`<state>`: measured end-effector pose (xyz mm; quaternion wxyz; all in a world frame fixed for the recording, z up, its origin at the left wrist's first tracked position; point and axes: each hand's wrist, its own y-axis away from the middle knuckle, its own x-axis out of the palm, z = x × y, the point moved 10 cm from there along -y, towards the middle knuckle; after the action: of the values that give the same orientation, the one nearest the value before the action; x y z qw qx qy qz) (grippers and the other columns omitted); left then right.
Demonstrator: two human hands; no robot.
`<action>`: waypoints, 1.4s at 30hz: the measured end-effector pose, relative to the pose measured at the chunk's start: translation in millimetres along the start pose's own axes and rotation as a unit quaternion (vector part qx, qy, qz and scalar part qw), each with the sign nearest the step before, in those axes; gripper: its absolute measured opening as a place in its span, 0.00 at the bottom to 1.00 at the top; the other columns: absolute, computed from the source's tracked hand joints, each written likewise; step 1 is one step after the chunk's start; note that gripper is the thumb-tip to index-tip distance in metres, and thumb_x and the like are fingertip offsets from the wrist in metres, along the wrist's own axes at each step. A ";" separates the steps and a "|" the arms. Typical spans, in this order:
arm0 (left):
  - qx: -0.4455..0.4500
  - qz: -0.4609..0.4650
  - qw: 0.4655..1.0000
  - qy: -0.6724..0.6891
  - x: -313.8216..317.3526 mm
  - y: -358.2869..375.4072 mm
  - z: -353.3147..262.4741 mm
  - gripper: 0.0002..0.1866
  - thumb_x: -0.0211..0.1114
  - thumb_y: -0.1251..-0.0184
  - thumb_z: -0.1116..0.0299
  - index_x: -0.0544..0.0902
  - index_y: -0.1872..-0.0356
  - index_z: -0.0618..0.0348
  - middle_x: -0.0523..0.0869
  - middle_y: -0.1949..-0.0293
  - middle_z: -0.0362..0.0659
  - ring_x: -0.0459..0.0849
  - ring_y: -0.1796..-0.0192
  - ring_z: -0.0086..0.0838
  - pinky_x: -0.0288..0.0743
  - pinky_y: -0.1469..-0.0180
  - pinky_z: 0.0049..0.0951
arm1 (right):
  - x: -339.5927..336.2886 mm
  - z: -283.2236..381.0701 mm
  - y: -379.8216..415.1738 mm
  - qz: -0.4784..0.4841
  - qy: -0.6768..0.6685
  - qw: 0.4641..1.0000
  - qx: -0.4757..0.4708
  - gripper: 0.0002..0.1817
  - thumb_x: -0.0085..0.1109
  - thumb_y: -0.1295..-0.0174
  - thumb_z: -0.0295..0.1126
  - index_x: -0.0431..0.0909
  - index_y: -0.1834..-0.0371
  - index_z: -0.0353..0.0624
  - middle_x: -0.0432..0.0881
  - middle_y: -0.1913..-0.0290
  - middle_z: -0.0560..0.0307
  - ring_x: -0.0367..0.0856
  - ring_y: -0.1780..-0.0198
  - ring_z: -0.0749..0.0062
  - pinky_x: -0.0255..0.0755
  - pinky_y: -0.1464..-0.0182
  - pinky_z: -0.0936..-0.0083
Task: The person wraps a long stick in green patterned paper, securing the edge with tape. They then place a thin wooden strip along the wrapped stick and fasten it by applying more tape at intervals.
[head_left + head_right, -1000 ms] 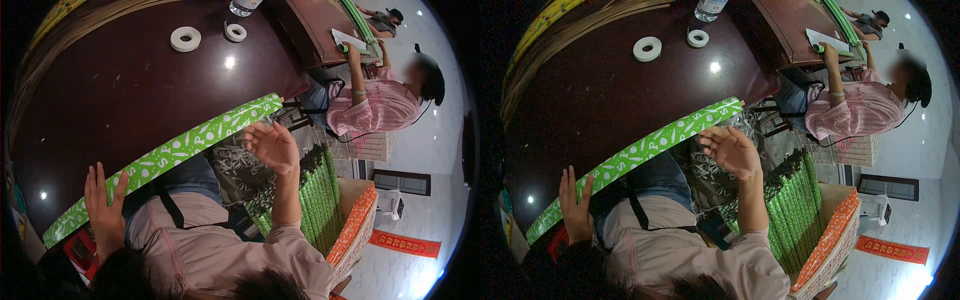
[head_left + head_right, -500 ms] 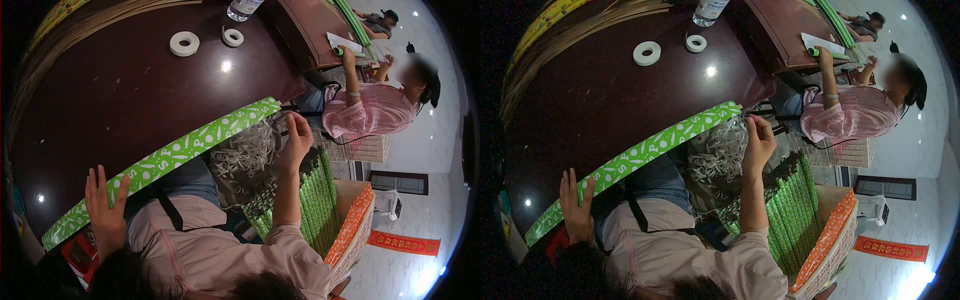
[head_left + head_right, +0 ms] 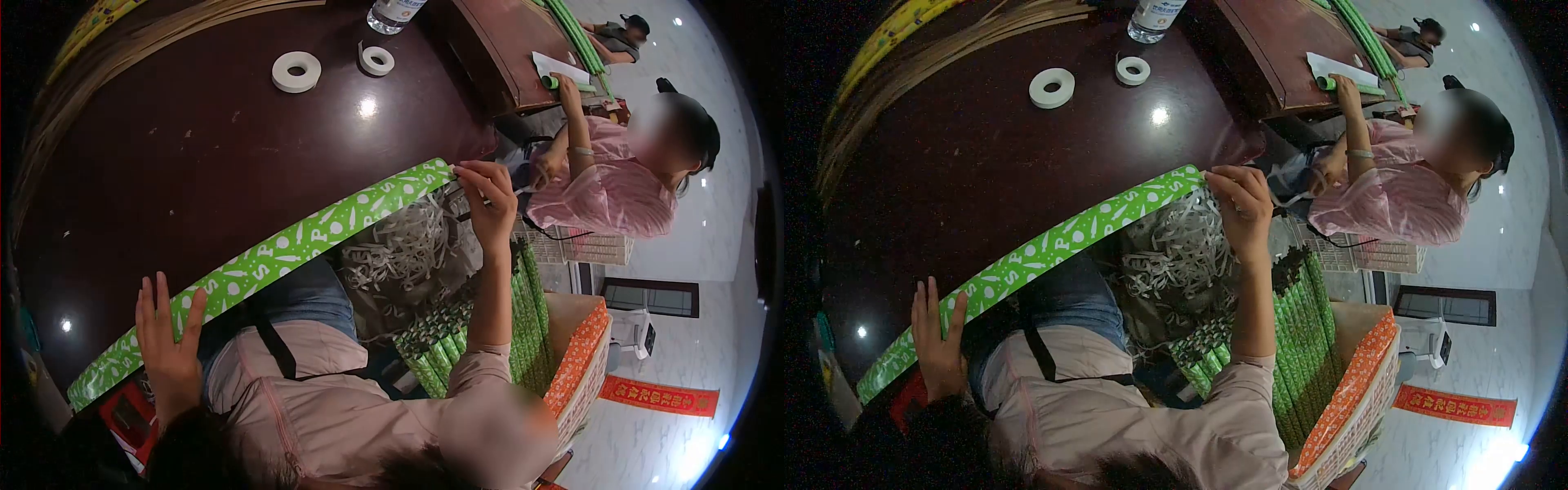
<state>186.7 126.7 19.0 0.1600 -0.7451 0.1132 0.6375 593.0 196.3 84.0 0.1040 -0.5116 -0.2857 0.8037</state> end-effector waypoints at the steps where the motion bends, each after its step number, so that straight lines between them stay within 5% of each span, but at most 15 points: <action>1: 0.001 0.000 1.000 0.000 0.5 0.7 0.4 0.27 0.53 0.31 0.83 0.77 0.35 0.43 0.63 0.26 0.56 0.59 0.24 0.56 0.59 0.29 0.62 | -0.7 -0.1 -1.3 0.000 0.000 1.000 0.001 0.15 0.68 0.50 0.15 0.87 0.60 0.43 0.85 0.58 0.59 0.80 0.55 0.64 0.75 0.53 0.72; 15: 0.030 0.001 1.000 0.007 6.3 4.6 0.9 0.34 0.49 0.39 0.89 0.73 0.31 0.49 0.58 0.25 0.58 0.58 0.24 0.58 0.55 0.29 0.65 | -0.8 12.7 8.6 -0.008 0.097 0.989 -0.112 0.15 0.67 0.53 0.19 0.85 0.61 0.45 0.86 0.56 0.62 0.81 0.54 0.64 0.72 0.54 0.67; 22: 0.012 -0.002 1.000 0.001 0.3 0.8 -1.8 0.27 0.50 0.31 0.85 0.77 0.35 0.45 0.63 0.27 0.57 0.60 0.25 0.56 0.60 0.30 0.62 | -15.3 14.3 17.6 -0.108 0.129 0.984 -0.062 0.13 0.69 0.51 0.18 0.85 0.62 0.43 0.85 0.58 0.59 0.81 0.57 0.62 0.72 0.54 0.69; 25: 0.012 -0.016 1.000 -0.003 1.0 1.7 -2.1 0.25 0.52 0.30 0.82 0.77 0.36 0.46 0.63 0.27 0.57 0.60 0.25 0.57 0.60 0.30 0.62 | -17.8 6.0 32.0 -0.158 0.054 0.984 0.063 0.09 0.69 0.46 0.19 0.85 0.62 0.40 0.84 0.61 0.58 0.81 0.61 0.69 0.72 0.57 0.74; 27: 0.012 -0.017 1.000 -0.020 2.1 2.3 -2.4 0.22 0.53 0.28 0.78 0.78 0.36 0.46 0.64 0.27 0.57 0.61 0.25 0.57 0.60 0.30 0.62 | -5.9 -17.4 47.1 -0.182 -0.139 0.945 0.234 0.06 0.70 0.43 0.21 0.86 0.62 0.38 0.84 0.62 0.60 0.79 0.64 0.79 0.71 0.60 0.80; 28: 0.013 -0.017 1.000 -0.020 2.2 2.3 -2.4 0.22 0.53 0.28 0.78 0.78 0.36 0.46 0.64 0.27 0.57 0.61 0.25 0.57 0.60 0.30 0.62 | -3.5 -12.0 46.3 -0.175 -0.147 0.948 0.223 0.05 0.70 0.42 0.24 0.87 0.63 0.38 0.83 0.64 0.62 0.76 0.66 0.85 0.69 0.62 0.84; 42: 0.030 -0.038 0.998 -0.029 -0.5 1.8 -5.7 0.21 0.54 0.27 0.74 0.77 0.35 0.46 0.65 0.28 0.59 0.62 0.26 0.58 0.62 0.31 0.60 | 25.0 -43.8 80.0 -0.207 -0.238 0.853 0.417 0.11 0.70 0.39 0.30 0.87 0.60 0.31 0.87 0.66 0.58 0.80 0.64 0.82 0.71 0.60 0.84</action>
<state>191.1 122.9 20.1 0.2093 -0.7248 0.0995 0.6488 630.2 158.1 6.0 0.4001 -0.1423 -0.0394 0.9045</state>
